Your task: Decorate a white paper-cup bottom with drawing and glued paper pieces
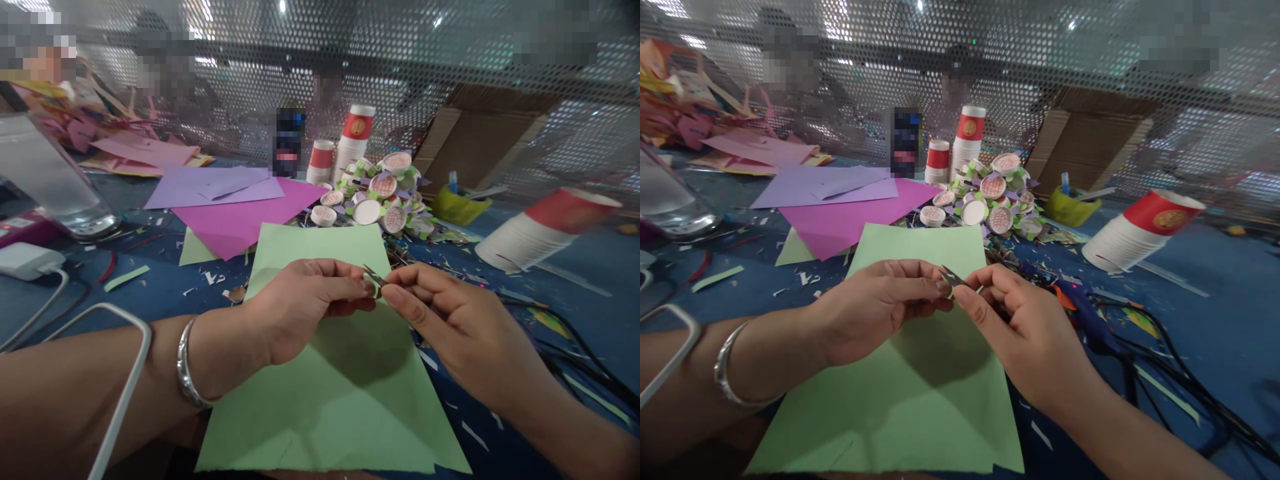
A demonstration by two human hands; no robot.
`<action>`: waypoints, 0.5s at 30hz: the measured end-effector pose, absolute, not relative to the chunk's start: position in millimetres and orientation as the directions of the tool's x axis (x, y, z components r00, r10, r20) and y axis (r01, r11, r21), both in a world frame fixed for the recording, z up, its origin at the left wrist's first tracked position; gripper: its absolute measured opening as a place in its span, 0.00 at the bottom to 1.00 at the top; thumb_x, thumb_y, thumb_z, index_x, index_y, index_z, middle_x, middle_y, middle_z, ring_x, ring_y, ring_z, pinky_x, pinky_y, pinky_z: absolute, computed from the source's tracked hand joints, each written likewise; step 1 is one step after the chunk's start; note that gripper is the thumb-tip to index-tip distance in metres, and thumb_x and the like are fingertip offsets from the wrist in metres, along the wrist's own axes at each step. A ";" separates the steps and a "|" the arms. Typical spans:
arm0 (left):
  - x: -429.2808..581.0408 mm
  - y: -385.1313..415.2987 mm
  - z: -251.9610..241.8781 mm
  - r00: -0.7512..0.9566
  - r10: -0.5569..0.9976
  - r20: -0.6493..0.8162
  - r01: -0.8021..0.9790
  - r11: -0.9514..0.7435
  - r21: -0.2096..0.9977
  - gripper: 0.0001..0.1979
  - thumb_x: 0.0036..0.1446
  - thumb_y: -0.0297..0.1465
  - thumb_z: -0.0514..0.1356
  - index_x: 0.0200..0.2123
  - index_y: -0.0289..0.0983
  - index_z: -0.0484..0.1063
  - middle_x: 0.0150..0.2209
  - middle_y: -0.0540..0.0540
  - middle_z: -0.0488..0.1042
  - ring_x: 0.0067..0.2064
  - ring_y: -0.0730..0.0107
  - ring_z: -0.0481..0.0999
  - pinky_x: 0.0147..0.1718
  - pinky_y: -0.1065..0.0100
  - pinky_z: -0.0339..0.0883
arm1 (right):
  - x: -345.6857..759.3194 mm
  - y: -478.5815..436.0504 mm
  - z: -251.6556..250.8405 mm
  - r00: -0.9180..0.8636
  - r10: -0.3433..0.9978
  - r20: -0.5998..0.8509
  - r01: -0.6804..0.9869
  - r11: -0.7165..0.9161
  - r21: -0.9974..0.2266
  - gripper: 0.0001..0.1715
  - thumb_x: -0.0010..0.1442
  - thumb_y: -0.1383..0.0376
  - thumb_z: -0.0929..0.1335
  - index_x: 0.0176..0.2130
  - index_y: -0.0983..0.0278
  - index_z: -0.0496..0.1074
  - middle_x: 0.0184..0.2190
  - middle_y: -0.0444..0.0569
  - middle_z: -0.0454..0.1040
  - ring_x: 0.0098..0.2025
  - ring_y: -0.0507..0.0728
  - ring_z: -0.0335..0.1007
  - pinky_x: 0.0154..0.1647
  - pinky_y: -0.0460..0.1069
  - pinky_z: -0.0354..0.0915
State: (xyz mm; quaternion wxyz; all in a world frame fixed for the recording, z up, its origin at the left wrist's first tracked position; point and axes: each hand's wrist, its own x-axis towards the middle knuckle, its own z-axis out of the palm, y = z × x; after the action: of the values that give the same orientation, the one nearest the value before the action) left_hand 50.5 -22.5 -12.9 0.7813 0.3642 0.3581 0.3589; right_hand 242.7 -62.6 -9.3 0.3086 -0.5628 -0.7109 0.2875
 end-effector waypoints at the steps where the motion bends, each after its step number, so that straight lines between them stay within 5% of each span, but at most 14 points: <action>1: 50.6 -22.3 -13.1 0.485 0.821 -0.301 -0.296 0.478 0.827 0.08 0.48 0.26 0.72 0.26 0.33 0.75 0.28 0.50 0.75 0.32 0.74 0.75 0.40 0.68 0.62 | 242.6 -61.9 -9.5 -0.180 0.978 0.108 0.624 0.198 -0.756 0.22 0.68 0.46 0.65 0.43 0.61 0.73 0.28 0.46 0.78 0.27 0.53 0.68 0.23 0.47 0.62; 15: 50.7 -23.5 -12.6 0.516 0.800 -0.307 -0.287 0.499 0.818 0.06 0.49 0.26 0.71 0.27 0.33 0.76 0.28 0.49 0.76 0.33 0.74 0.77 0.40 0.69 0.62 | 237.4 -64.7 -7.3 -0.207 0.959 0.192 0.635 0.281 -0.719 0.20 0.70 0.49 0.63 0.35 0.59 0.71 0.22 0.40 0.67 0.23 0.50 0.60 0.23 0.46 0.57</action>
State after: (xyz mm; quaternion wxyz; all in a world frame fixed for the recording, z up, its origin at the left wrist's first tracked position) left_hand 50.7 -23.5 -12.6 0.7908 0.3642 0.3521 0.3434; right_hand 237.4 -64.7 -7.3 0.3190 -0.5429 -0.7341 0.2541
